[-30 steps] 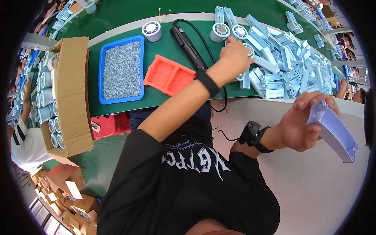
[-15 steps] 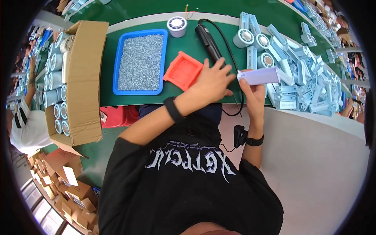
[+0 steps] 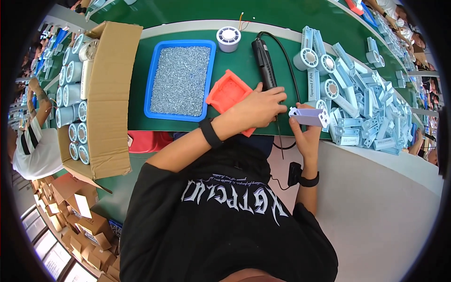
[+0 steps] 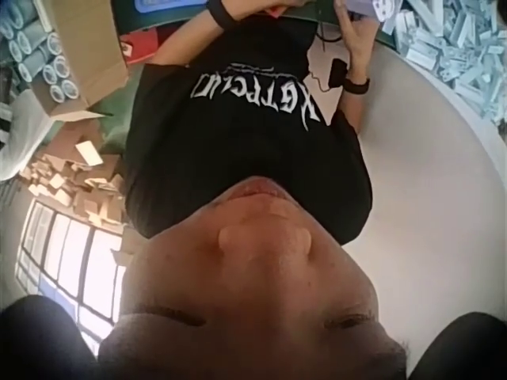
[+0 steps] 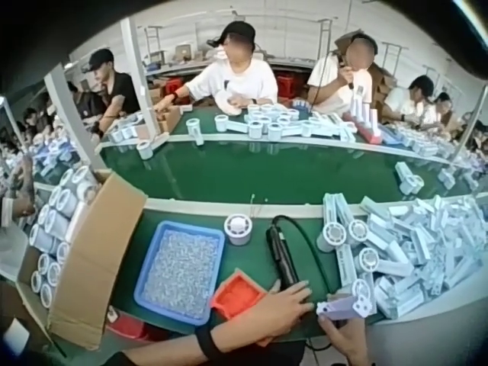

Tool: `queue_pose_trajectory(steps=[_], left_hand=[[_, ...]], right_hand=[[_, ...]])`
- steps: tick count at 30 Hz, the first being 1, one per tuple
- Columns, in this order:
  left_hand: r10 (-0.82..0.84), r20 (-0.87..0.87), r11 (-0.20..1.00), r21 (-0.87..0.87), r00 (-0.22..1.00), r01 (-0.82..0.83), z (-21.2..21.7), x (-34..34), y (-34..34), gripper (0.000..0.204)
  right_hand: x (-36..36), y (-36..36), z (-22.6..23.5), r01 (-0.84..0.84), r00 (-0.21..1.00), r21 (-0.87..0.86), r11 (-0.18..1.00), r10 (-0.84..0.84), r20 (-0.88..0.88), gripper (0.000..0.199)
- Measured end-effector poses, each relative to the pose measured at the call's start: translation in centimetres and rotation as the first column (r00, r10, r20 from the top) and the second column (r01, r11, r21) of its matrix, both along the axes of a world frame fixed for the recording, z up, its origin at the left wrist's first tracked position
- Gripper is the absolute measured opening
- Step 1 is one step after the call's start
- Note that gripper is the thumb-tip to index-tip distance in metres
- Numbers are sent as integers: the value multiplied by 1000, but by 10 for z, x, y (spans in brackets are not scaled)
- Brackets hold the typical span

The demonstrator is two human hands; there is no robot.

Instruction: The person drives a screw into a fan handle with a power screwdriver, then assembles a motor, fan blade, and casing by hand. Finally, they place the motor assembly into the handle and pick up the power screwdriver to secure it.

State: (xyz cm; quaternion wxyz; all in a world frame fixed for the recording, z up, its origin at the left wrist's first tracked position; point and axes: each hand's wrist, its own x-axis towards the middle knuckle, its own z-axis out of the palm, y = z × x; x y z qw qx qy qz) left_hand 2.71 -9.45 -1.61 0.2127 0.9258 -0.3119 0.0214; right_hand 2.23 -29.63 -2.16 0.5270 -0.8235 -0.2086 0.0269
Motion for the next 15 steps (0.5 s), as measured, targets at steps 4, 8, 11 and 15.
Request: queue_pose_trajectory(steps=[4, 8, 11, 15], left_hand=[[237, 97, 970, -73, 967, -231, 9, -27, 4, 51], [429, -28, 901, -49, 903, -430, 13, -39, 1, 59], [419, -73, 901, -91, 905, -425, 15, -34, -5, 63], [248, -45, 968, 54, 968, -246, 3, -19, 4, 65]], right_hand=[[1, 7, -2, 58, 998, 70, 996, -60, 28, 34], [-7, 18, 0, 31, 975, -14, 999, -27, 219, 32], [-18, 26, -1, 47, 991, -21, 999, -44, 124, 33], [-17, 30, -5, 45, 978, -177, 983, -7, 206, 34]])
